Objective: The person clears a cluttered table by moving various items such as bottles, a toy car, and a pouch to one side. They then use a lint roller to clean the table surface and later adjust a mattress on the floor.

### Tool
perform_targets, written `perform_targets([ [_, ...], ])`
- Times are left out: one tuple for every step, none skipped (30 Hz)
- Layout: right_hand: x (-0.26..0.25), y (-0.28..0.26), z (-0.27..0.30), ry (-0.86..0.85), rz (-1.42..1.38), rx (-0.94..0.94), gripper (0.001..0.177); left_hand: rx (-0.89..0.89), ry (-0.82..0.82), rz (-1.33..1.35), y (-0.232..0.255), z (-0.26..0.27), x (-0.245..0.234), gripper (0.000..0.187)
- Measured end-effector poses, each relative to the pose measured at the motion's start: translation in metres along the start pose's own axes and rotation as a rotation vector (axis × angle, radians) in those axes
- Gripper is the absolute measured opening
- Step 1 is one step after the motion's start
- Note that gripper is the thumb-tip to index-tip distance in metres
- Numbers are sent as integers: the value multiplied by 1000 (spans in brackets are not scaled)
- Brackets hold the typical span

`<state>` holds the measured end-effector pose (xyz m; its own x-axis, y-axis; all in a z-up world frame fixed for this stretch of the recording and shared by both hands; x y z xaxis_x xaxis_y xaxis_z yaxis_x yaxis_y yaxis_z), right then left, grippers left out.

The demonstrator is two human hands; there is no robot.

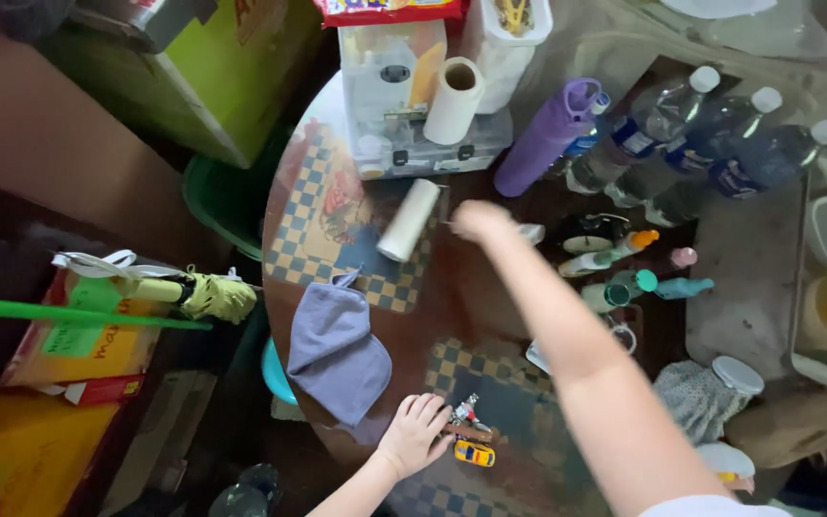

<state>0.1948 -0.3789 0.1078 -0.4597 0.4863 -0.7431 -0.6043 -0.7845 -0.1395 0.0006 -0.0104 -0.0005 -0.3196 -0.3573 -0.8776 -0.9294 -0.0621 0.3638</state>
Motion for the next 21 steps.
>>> perform_targets([
  [19, -4, -6, 0, -4, 5, 31, 5, -3, 2, -2, -2, 0, 42],
  [40, -6, -10, 83, -202, -33, 33, -4, -11, -11, -2, -2, -1, 43],
  [62, -8, -14, 169, -400, -69, 35, -13, -20, -25, -2, -2, -1, 45],
  [68, -13, 4, 168, -406, -57, 35, -4, -26, -17, -2, -2, 1, 45],
  [73, -18, 23, 156, -519, 6, 35, -6, -15, -27, -2, -2, 2, 45],
  [80, -24, 43, 141, -633, 72, 37, -8, -7, -35, -2, 0, 2, 45],
  [79, -22, 65, 138, -641, 86, 37, 1, -16, -24, -3, -3, -1, 45],
  [78, -18, 88, 160, -629, 63, 36, -11, -1, -19, -3, -4, -4, 47],
  [78, -14, 112, 181, -616, 40, 36, -24, 13, -14, -2, -6, -6, 48],
  [83, -4, 136, 188, -625, 55, 36, -8, 8, -7, -2, -4, -7, 48],
  [87, 6, 161, 230, -639, 15, 35, -32, 5, 40, -3, -3, -8, 49],
  [90, 15, 185, 275, -650, -27, 34, -56, 4, 83, -5, -4, -9, 50],
  [94, 29, 212, 285, -657, -13, 34, -40, 1, 89, -4, -8, -10, 50],
  [99, 44, 240, 270, -675, 35, 34, -91, 52, 113, -4, -12, -11, 46],
  [105, 57, 267, 254, -694, 83, 35, -143, 102, 139, -4, -17, -11, 42],
  [129, 80, 288, 256, -696, 96, 35, -135, 97, 148, -10, -23, 5, 42],
  [152, 103, 310, 371, -724, 142, 33, -163, 91, 75, -17, -29, 21, 38],
  [174, 124, 329, 490, -748, 175, 33, -194, 90, -7, -27, -37, 37, 35],
  [191, 139, 349, 495, -749, 178, 33, -188, 92, -6, -18, -69, 21, 35],
  [211, 154, 370, 441, -760, 336, 29, -206, 131, 77, -9, -99, 5, 36],
  [230, 168, 390, 384, -767, 493, 26, -224, 170, 160, 0, -130, -11, 39],
])
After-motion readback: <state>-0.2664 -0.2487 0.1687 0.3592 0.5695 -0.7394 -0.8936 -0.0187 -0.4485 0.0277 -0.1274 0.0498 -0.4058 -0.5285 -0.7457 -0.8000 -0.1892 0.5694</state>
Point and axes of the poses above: each hand's wrist, its own z-axis away from the middle knuckle, its own x-axis out of the palm, y = z × x, the point moved 1 cm from there along -z, towards the middle knuckle, and after that the axes turned 9 degrees about -z, right-handed, at the moved point
